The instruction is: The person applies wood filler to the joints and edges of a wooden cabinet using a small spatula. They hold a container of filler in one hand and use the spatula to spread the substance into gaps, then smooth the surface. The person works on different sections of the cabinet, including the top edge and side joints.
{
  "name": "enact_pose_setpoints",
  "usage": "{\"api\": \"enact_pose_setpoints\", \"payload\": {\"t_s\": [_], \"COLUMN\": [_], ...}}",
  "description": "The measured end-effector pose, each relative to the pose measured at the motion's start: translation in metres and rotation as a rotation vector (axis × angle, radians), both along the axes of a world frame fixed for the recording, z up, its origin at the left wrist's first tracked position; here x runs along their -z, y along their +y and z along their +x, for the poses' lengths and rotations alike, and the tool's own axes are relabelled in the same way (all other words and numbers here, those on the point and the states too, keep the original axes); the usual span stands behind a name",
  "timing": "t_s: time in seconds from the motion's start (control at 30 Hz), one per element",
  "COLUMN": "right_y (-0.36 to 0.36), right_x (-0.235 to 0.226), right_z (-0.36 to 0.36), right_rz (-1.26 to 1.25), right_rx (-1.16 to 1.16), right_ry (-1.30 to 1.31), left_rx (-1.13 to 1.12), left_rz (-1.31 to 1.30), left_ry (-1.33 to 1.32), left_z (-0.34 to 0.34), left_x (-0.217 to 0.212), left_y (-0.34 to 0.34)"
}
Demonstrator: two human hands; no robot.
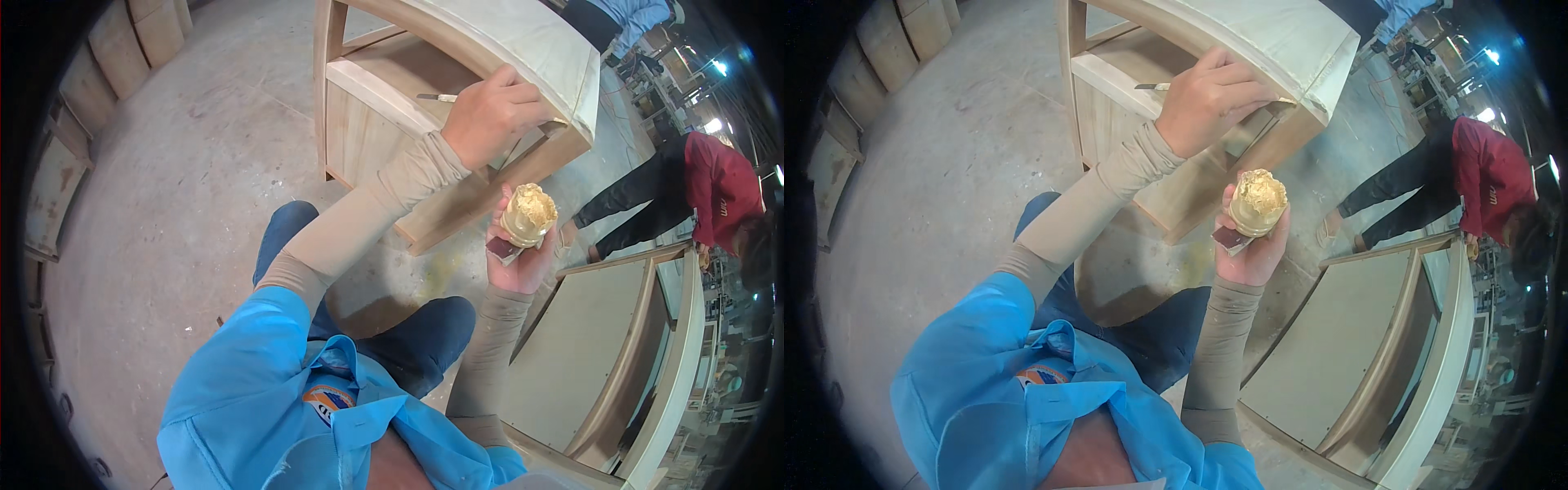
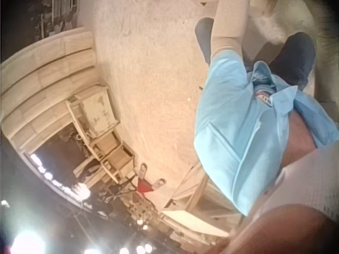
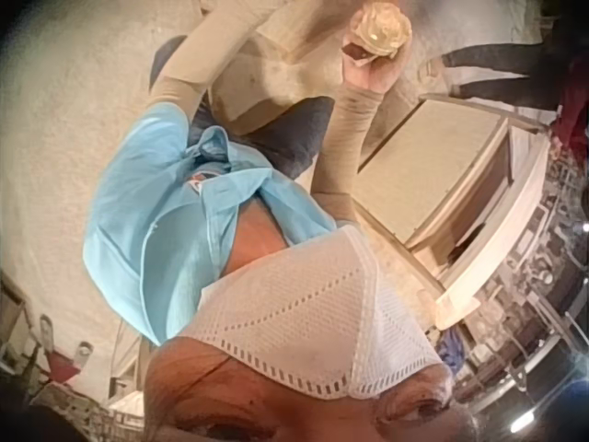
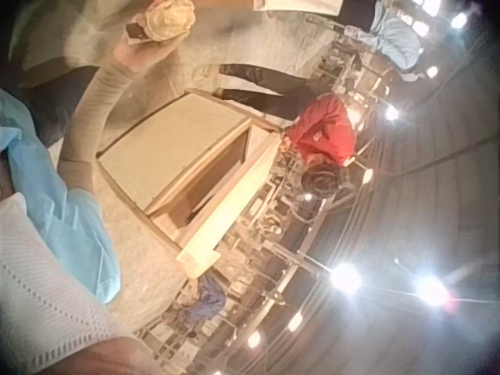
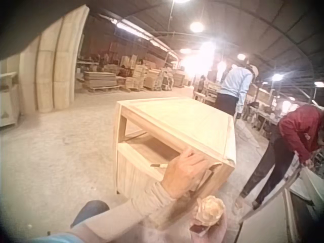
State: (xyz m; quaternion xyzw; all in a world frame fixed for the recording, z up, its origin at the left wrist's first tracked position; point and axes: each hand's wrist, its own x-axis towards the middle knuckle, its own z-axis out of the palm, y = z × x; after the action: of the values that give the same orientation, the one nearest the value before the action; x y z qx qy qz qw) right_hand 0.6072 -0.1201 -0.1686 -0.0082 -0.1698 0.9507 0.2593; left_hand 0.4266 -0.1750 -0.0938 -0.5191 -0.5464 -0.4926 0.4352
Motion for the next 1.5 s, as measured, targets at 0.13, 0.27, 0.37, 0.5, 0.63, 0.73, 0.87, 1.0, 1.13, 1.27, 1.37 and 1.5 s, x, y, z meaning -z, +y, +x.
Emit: {"api": "enact_pose_setpoints", "payload": {"t_s": [0.13, 0.27, 0.37, 0.5, 0.63, 0.73, 0.87, 1.0, 1.13, 1.27, 1.37, 1.5], "right_y": [-0.005, -0.004, -0.006, -0.004, -0.005, -0.011, -0.012, -0.017, -0.018, -0.031, -0.042, -0.055], "right_x": [-0.007, -0.007, -0.008, -0.005, -0.008, -0.012, -0.013, -0.011, -0.005, 0.005, 0.000, 0.002], "right_z": [0.000, 0.000, -0.001, -0.001, -0.002, -0.003, -0.005, -0.007, 0.001, 0.016, 0.018, 0.020], "right_rz": [-0.032, -0.045, -0.035, -0.001, -0.039, -0.022, -0.032, -0.009, 0.120, 0.172, 0.173, 0.222], "right_rx": [0.008, 0.004, 0.005, 0.028, 0.009, 0.011, 0.014, 0.038, -0.146, -0.199, -0.180, -0.138], "right_ry": [-0.040, -0.039, -0.036, -0.054, -0.050, -0.061, -0.070, -0.100, 0.035, -0.076, -0.185, -0.323], "left_rx": [-0.030, -0.078, -0.106, -0.112, -0.096, 0.032, 0.274, 0.648, 0.681, 0.666, 0.664, 0.903], "left_rz": [-0.021, -0.064, -0.101, -0.136, -0.253, -0.217, -0.198, -0.386, -0.541, -0.638, -0.659, -0.510], "left_ry": [-0.011, -0.006, -0.027, -0.003, -0.052, -0.185, -0.506, -0.912, -1.033, -0.929, -1.010, -1.125], "left_z": [0.004, 0.014, 0.019, 0.017, 0.016, 0.010, 0.012, 0.022, 0.016, 0.027, 0.029, 0.036], "left_x": [0.000, -0.002, 0.001, 0.010, 0.021, 0.030, 0.028, 0.024, 0.029, 0.064, 0.085, 0.093], "left_y": [0.002, -0.003, -0.006, -0.009, -0.017, -0.027, -0.046, -0.059, -0.065, -0.072, -0.073, -0.075]}}
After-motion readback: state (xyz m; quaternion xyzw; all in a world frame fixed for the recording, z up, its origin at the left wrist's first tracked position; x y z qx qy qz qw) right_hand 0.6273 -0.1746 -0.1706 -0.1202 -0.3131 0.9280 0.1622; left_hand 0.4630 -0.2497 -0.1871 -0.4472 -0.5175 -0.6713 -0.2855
